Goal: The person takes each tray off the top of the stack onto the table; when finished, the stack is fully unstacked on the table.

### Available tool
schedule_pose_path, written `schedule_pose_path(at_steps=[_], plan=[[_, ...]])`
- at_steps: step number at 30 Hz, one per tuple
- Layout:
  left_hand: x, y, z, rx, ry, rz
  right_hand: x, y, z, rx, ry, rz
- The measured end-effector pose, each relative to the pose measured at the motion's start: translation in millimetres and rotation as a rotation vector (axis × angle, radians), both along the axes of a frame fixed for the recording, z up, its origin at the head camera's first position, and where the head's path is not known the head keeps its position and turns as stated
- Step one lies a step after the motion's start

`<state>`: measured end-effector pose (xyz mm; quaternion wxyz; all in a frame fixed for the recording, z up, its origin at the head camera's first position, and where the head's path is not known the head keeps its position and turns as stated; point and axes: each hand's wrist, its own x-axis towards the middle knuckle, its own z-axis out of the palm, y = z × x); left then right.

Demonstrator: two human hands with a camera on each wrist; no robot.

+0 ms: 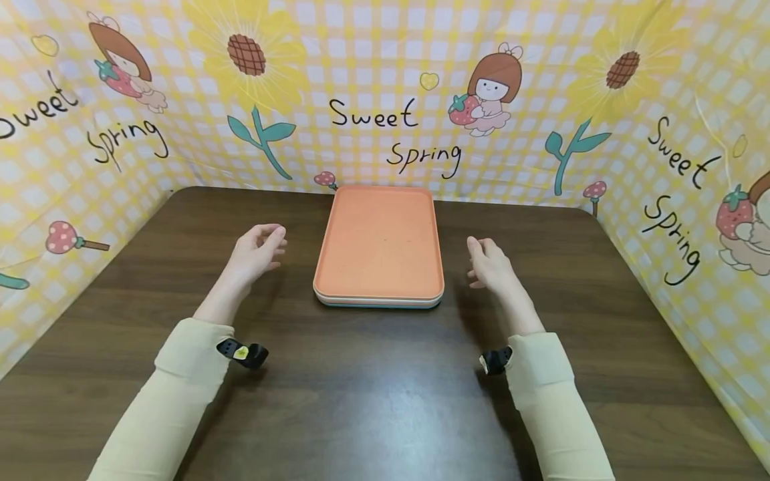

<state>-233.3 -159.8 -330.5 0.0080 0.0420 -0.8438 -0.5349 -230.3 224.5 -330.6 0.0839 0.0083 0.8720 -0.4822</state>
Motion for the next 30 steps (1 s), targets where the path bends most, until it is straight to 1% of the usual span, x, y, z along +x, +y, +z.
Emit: schedule_pose_path(at_steps=[2,6,8,13,14,16,18,23,25,30], plan=[[-1.5,4.0,-1.5,0.01,-0.014,0.007,-1.2,-3.6,-1.4,-0.013,-0.032,-0.006],[-5.3,13.5,-7.7,-0.012,-0.06,-0.014,-3.5,-14.3,-6.3,-0.014,-0.105,0.014],[-6.3,18.4,-11.5,-0.063,-0.077,-0.029,-4.4,-20.6,-9.1,-0.016,-0.139,0.033],[-6.9,28.0,-18.7,-0.243,-0.09,-0.039,-6.2,-32.9,-14.1,-0.002,-0.188,0.061],[-7.0,29.4,-19.8,-0.269,-0.091,-0.039,-6.6,-34.4,-14.6,0.006,-0.194,0.066],[-6.9,32.3,-21.3,-0.29,-0.096,-0.043,-7.5,-36.5,-15.8,0.023,-0.202,0.077],[-7.1,35.2,-22.9,-0.307,-0.098,-0.043,-8.7,-37.0,-17.0,0.046,-0.195,0.093],[-7.1,40.1,-27.4,-0.262,-0.097,-0.041,-11.4,-37.8,-22.3,0.116,-0.146,0.127],[-7.8,40.7,-29.4,-0.255,-0.087,-0.042,-12.2,-38.3,-24.0,0.136,-0.132,0.137],[-9.7,41.8,-30.1,-0.287,-0.046,-0.034,-11.8,-37.1,-21.7,0.145,-0.111,0.161]])
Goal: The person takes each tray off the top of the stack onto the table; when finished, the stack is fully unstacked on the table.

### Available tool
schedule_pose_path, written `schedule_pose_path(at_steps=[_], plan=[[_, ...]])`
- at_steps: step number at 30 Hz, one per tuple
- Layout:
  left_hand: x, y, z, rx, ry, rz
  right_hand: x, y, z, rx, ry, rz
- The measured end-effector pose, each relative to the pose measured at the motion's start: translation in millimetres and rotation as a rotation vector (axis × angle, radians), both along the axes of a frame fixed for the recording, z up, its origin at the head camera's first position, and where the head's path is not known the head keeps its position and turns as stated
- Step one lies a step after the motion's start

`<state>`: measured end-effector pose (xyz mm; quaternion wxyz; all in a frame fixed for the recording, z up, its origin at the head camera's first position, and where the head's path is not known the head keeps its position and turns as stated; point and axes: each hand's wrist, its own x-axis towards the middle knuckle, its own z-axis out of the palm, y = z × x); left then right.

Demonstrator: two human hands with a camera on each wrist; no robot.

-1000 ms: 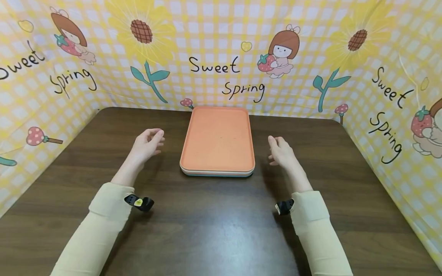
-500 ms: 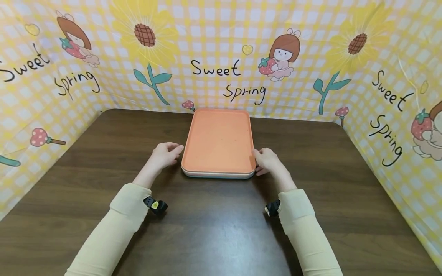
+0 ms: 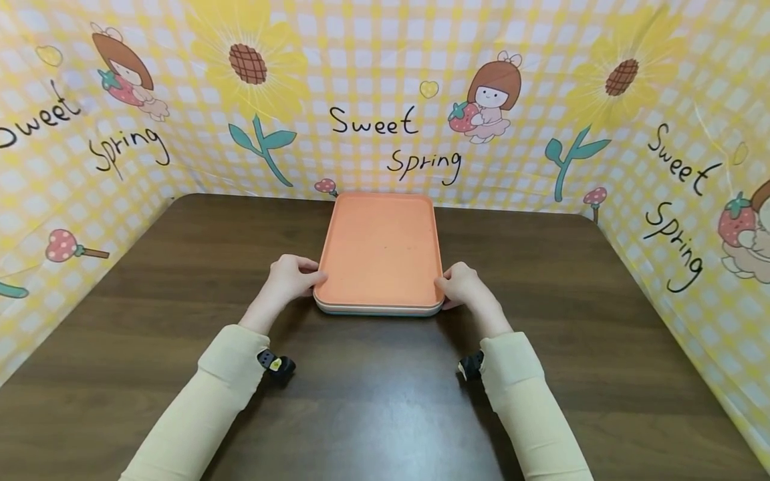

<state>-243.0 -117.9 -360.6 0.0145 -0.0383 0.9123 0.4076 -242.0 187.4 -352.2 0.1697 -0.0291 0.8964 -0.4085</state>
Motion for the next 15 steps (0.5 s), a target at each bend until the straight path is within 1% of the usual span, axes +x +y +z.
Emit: schedule_pose_path(at_steps=[3,5,11,15], plan=[[-0.7,0.7,0.8,0.013,-0.004,-0.001,-0.5,0.4,2.2,-0.006,-0.009,0.014],[-0.8,1.2,1.2,0.001,-0.001,-0.002,-0.2,0.7,3.8,-0.008,-0.014,0.021],[-2.3,2.6,3.4,-0.129,0.037,0.01,-1.9,0.7,5.3,-0.009,-0.017,0.039],[-1.2,5.2,5.4,-0.172,0.051,0.004,-2.8,0.8,3.5,-0.006,-0.026,0.033]])
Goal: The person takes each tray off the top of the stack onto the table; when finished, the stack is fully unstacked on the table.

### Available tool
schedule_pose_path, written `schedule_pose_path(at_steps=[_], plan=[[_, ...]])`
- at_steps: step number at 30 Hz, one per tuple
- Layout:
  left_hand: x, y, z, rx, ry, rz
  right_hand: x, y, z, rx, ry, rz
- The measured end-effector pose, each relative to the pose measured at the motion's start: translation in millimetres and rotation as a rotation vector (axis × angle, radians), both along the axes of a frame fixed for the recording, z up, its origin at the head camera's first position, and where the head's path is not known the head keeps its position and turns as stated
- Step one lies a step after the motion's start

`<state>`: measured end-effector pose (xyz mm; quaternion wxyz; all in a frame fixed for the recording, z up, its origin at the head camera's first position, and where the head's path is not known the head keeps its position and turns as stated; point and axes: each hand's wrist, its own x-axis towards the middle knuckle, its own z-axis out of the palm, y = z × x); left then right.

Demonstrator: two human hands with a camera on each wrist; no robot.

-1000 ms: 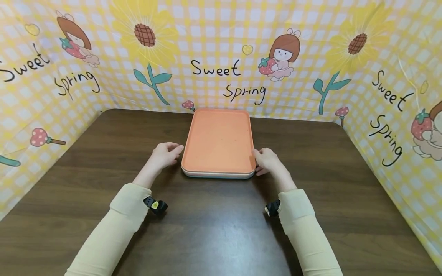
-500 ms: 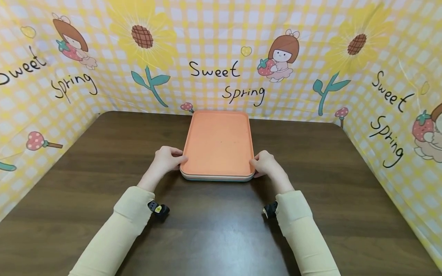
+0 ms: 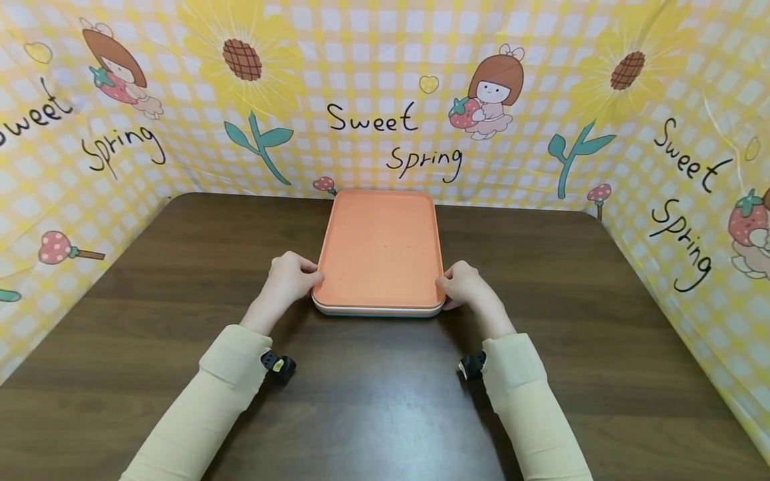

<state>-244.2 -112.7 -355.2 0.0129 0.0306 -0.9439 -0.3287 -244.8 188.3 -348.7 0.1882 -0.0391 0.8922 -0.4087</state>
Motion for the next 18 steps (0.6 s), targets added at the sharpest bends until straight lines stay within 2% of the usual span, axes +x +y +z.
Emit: schedule_pose_path(at_steps=[8,14,18], plan=[[0.7,5.8,3.3,-0.101,0.102,-0.078,1.1,0.3,-1.6,0.023,0.012,-0.036],[0.1,9.3,5.3,-0.158,0.114,-0.076,0.4,1.0,-4.0,0.017,0.006,-0.051],[-1.2,13.1,10.8,-0.206,0.179,-0.08,-0.8,2.0,-4.8,-0.001,0.005,-0.057]])
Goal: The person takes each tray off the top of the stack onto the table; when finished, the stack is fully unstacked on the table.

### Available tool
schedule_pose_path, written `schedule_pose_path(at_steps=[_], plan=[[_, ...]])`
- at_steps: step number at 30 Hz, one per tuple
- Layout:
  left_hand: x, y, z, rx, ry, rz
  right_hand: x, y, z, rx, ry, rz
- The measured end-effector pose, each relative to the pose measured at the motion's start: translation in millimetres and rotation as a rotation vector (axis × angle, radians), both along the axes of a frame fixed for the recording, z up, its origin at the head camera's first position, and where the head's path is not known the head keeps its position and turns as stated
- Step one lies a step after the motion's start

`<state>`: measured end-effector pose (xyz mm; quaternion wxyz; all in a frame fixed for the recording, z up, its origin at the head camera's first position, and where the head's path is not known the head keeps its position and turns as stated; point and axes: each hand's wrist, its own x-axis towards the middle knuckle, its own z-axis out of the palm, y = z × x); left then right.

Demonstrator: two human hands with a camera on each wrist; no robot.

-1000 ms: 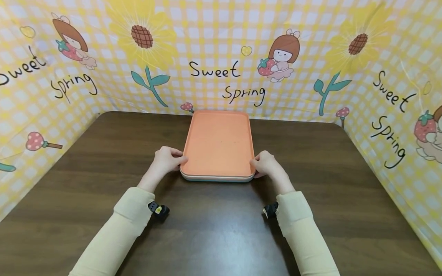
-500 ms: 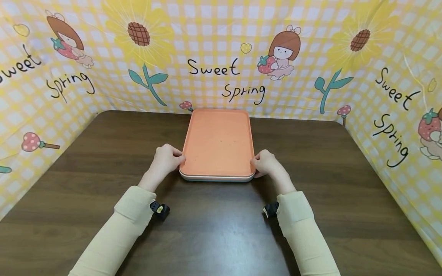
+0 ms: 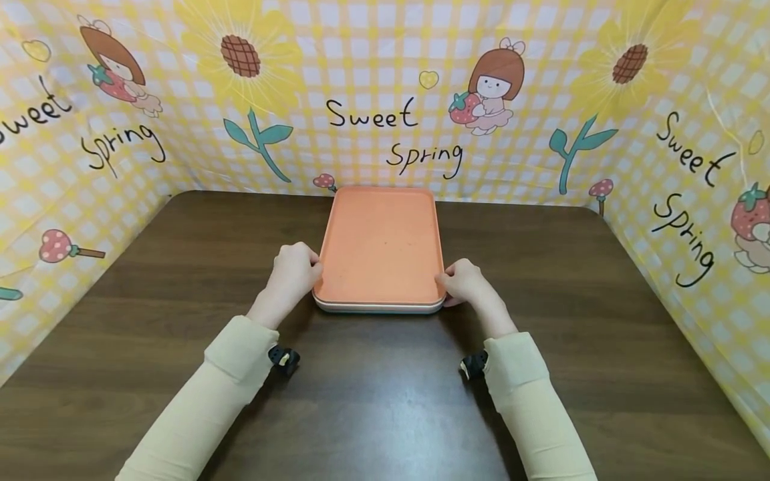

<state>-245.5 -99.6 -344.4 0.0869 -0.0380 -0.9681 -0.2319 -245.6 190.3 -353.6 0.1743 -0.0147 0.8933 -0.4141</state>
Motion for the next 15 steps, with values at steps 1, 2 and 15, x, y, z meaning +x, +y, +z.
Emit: schedule_pose_path(at_steps=[1,2,15], plan=[[-0.5,1.0,1.5,-0.006,0.022,-0.003,0.1,0.3,0.3,0.0,0.002,-0.004],[-1.1,1.9,2.7,-0.006,0.039,-0.003,0.3,0.4,0.7,0.004,0.006,-0.008],[-3.2,-0.3,7.5,0.007,-0.082,0.098,1.6,-3.8,-2.6,0.067,0.075,-0.034]])
